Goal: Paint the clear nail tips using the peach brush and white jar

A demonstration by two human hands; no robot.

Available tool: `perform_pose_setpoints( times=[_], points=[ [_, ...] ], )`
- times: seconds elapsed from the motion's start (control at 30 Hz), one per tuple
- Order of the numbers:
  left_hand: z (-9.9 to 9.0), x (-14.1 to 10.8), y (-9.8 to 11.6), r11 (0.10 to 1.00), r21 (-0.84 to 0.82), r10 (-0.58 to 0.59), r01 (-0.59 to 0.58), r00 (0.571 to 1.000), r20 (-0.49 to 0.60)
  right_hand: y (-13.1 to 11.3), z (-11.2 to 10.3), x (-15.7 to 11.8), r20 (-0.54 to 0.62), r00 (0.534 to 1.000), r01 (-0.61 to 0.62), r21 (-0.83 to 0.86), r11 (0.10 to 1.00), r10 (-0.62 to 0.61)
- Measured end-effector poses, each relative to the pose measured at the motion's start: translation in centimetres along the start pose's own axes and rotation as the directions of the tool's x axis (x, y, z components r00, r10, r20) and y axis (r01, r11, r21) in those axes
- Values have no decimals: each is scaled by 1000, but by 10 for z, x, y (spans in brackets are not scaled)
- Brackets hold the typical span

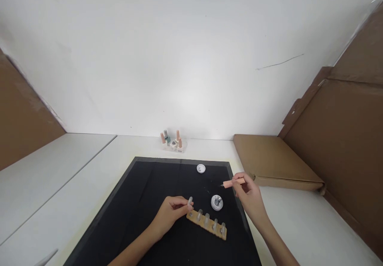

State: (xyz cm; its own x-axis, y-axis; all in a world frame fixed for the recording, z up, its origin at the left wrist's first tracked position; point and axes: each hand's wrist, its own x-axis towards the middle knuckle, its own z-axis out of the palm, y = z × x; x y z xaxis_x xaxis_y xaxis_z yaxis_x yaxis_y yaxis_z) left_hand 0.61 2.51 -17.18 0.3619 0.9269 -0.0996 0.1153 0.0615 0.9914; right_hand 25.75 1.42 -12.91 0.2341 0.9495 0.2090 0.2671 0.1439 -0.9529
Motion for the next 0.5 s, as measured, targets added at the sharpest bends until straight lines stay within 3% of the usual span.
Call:
perform_pose_setpoints(
  times=[0.27, 0.5],
  points=[
    [-2, 1, 0, 999, -22, -28, 28, 999, -19, -3, 1, -8, 266, 960, 146, -214, 966, -86],
    [-2, 2, 1, 998, -43, -50, 49, 999, -19, 0, -2, -7, 359, 927, 233, -331, 914, -106]
  ],
)
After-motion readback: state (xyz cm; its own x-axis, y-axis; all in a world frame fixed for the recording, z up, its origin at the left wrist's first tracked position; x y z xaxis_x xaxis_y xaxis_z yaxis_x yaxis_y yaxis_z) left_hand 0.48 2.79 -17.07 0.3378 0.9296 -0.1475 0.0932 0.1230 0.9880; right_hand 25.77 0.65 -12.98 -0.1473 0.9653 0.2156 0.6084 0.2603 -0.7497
